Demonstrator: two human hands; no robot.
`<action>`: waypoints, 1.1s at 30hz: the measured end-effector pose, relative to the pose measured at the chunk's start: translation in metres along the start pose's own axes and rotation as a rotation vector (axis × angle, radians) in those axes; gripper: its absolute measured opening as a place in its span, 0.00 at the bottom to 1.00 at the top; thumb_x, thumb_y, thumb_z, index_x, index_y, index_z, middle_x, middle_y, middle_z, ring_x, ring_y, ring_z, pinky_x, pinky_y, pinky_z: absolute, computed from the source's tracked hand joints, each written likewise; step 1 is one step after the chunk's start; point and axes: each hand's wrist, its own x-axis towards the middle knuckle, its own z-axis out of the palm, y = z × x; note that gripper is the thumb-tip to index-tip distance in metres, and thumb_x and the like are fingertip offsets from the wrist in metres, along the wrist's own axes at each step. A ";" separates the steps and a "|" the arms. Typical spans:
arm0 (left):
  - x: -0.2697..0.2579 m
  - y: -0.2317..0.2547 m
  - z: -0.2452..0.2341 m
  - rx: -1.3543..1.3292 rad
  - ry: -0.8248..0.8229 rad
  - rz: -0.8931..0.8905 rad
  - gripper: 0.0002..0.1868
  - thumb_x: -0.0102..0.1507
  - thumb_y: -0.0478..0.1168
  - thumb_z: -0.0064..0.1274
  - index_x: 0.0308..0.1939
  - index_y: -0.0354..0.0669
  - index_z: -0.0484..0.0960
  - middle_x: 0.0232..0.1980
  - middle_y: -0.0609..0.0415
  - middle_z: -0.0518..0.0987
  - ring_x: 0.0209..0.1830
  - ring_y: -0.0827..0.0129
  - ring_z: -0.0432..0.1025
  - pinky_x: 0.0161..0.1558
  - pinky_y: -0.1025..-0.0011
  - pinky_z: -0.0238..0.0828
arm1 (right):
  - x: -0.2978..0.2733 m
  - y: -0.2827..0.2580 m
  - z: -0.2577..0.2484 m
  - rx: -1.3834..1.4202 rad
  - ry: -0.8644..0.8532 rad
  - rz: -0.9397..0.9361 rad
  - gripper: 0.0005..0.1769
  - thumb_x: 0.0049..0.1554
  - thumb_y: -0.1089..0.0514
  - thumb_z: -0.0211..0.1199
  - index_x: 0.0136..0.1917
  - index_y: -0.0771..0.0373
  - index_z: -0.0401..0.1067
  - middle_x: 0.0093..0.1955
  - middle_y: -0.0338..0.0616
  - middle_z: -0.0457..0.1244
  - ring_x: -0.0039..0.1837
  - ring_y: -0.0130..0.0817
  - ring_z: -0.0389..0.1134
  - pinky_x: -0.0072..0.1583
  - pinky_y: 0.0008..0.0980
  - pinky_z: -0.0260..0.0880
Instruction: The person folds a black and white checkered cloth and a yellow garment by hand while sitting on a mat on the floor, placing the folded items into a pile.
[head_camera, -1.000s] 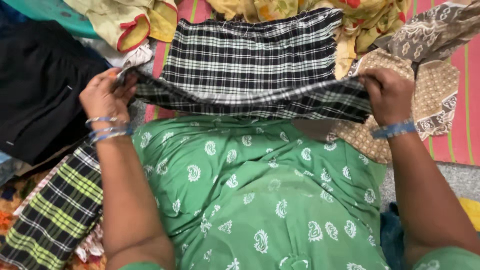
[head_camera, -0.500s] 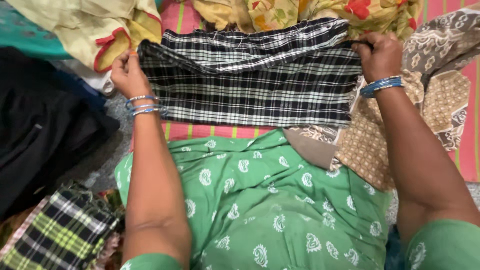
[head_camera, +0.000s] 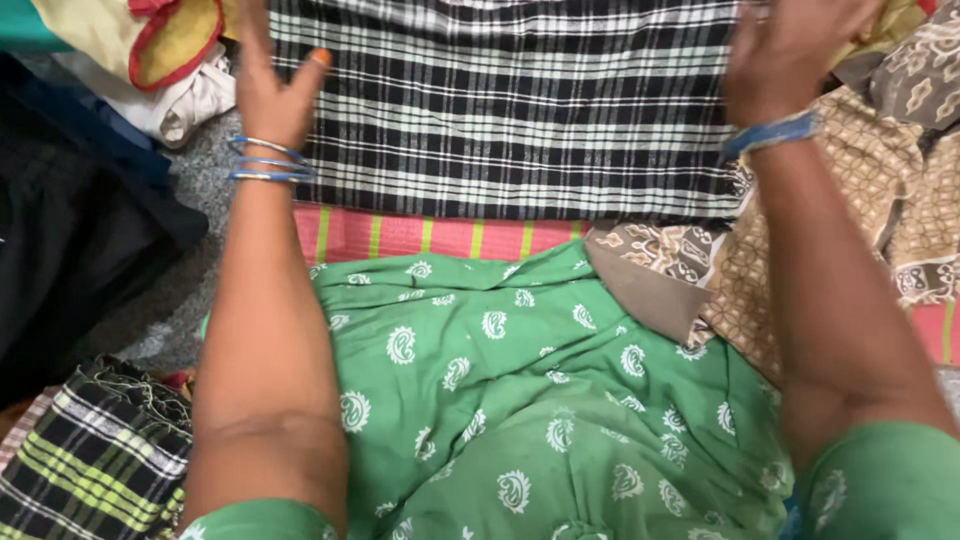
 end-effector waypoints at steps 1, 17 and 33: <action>-0.002 0.011 0.005 0.264 -0.095 0.001 0.42 0.70 0.36 0.64 0.81 0.39 0.55 0.85 0.41 0.57 0.88 0.52 0.49 0.85 0.57 0.44 | -0.008 -0.031 0.007 0.003 0.044 -0.042 0.19 0.61 0.64 0.68 0.65 0.67 0.69 0.62 0.63 0.63 0.66 0.64 0.62 0.68 0.69 0.42; -0.071 0.041 0.122 0.985 -0.698 -0.014 0.41 0.71 0.68 0.37 0.83 0.55 0.53 0.86 0.53 0.42 0.85 0.52 0.33 0.77 0.36 0.22 | -0.049 -0.205 0.069 0.214 -0.722 0.053 0.39 0.62 0.25 0.49 0.82 0.33 0.51 0.87 0.44 0.39 0.85 0.54 0.29 0.77 0.69 0.24; -0.071 0.026 0.047 1.285 -0.265 -0.801 0.60 0.61 0.80 0.30 0.82 0.41 0.37 0.86 0.44 0.30 0.84 0.51 0.23 0.72 0.30 0.18 | -0.095 -0.039 0.004 -0.123 -0.947 0.395 0.49 0.56 0.20 0.41 0.84 0.36 0.35 0.87 0.35 0.31 0.86 0.43 0.24 0.74 0.71 0.17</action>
